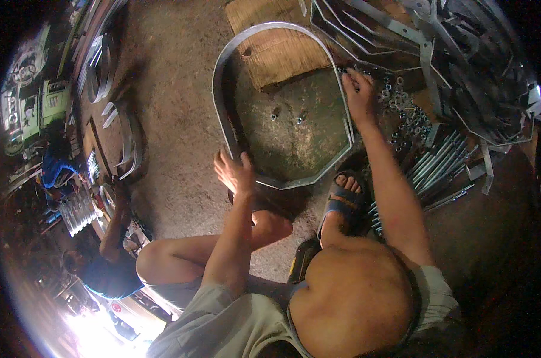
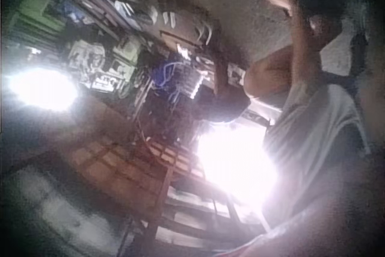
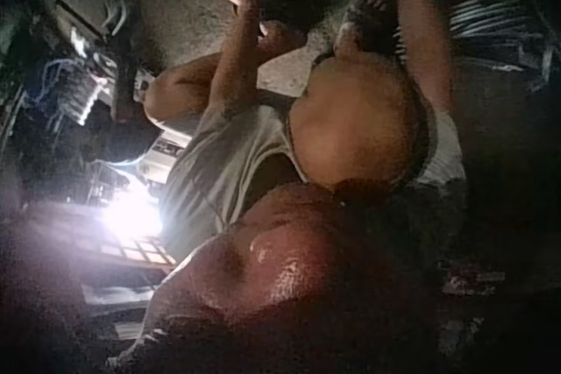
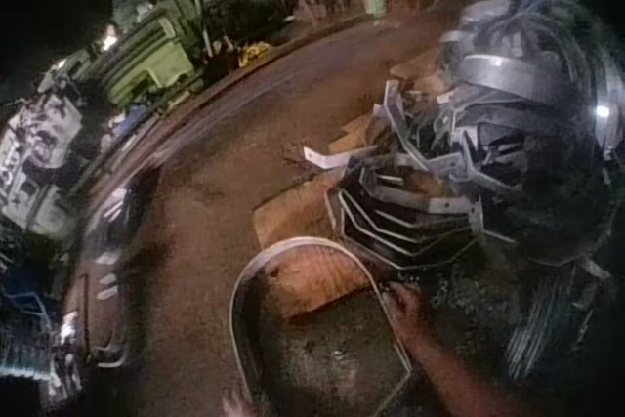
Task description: The person sits on the floor and assembles a metal frame by inserting bolts and tightening nuts into pre-drilled holes. They handle metal frame pieces, bolts, and nuts, using their hands to align and secure the components together.
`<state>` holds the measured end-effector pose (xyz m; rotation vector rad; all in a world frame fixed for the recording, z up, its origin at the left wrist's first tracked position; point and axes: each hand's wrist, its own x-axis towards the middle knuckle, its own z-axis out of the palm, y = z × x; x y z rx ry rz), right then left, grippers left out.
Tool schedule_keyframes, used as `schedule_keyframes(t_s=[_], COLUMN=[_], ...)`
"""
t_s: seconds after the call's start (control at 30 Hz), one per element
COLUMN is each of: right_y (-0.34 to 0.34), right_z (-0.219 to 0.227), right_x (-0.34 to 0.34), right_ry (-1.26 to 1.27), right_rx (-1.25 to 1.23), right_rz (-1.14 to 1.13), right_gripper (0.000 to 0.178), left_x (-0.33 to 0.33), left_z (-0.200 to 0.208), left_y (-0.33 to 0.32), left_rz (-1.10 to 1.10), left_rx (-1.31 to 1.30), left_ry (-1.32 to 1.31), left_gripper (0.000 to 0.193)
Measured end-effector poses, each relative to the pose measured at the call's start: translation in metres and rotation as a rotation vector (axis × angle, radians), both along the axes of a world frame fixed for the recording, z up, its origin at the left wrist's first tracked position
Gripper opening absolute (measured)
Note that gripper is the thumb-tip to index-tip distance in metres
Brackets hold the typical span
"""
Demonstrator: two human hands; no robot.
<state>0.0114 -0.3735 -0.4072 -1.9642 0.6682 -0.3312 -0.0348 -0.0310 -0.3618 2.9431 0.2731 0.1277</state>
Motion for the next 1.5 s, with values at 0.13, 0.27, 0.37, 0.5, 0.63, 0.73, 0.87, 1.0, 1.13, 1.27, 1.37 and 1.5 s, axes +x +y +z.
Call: schedule_keyframes(t_s=[0.13, 0.27, 0.37, 0.5, 0.63, 0.73, 0.87, 1.0, 1.13, 1.27, 1.37, 1.5], right_y=[0.035, 0.059, 0.07, 0.072, 0.077, 0.075, 0.07, 0.07, 0.07, 0.062, 0.054, 0.053], right_z=[-0.011, -0.026, -0.035, -0.025, -0.014, -0.03, -0.021, -0.022, -0.037, -0.05, -0.05, -0.051], right_x=[-0.06, -0.115, -0.137, -0.143, -0.134, -0.143, -0.145, -0.147, -0.152, -0.155, -0.154, -0.156], right_ry=[-0.109, 0.002, 0.008, 0.191, 0.479, 0.364, 0.477, 0.443, 0.378, 0.22, 0.285, 0.225], right_rx=[0.39, 0.466, 0.413, -0.102, -0.282, -0.469, -0.131, -0.115, -0.165, -0.152, -0.111, -0.265], right_rz=[-0.326, -0.324, -0.38, -0.081, -0.003, -0.029, -0.012, -0.038, -0.068, -0.112, -0.079, -0.065], right_gripper=[0.031, 0.031, 0.039, 0.068, 0.069, 0.064, 0.062, 0.062, 0.062, 0.062, 0.059, 0.055], left_x=[-0.001, 0.009, 0.025, 0.044, 0.062, 0.061, 0.061, 0.065, 0.072, 0.077, 0.08, 0.072], left_z=[0.001, -0.003, -0.003, 0.004, -0.013, -0.012, -0.009, -0.007, -0.011, -0.002, -0.002, -0.009], left_y=[-0.06, -0.146, -0.203, -0.239, -0.244, -0.251, -0.248, -0.244, -0.237, -0.234, -0.236, -0.241], left_rz=[-0.383, -0.387, -0.374, -0.428, -0.531, -0.446, -0.483, -0.514, -0.609, -0.601, -0.622, -0.604], left_rx=[-0.206, -0.544, -0.591, -0.334, -0.254, -0.311, -0.343, -0.361, -0.34, -0.296, -0.284, -0.225], left_ry=[0.023, 0.374, 0.584, 0.707, 0.742, 0.748, 0.65, 0.637, 0.629, 0.638, 0.626, 0.637], left_gripper=[0.054, 0.053, 0.057, 0.06, 0.05, 0.044, 0.045, 0.045, 0.048, 0.049, 0.047, 0.045])
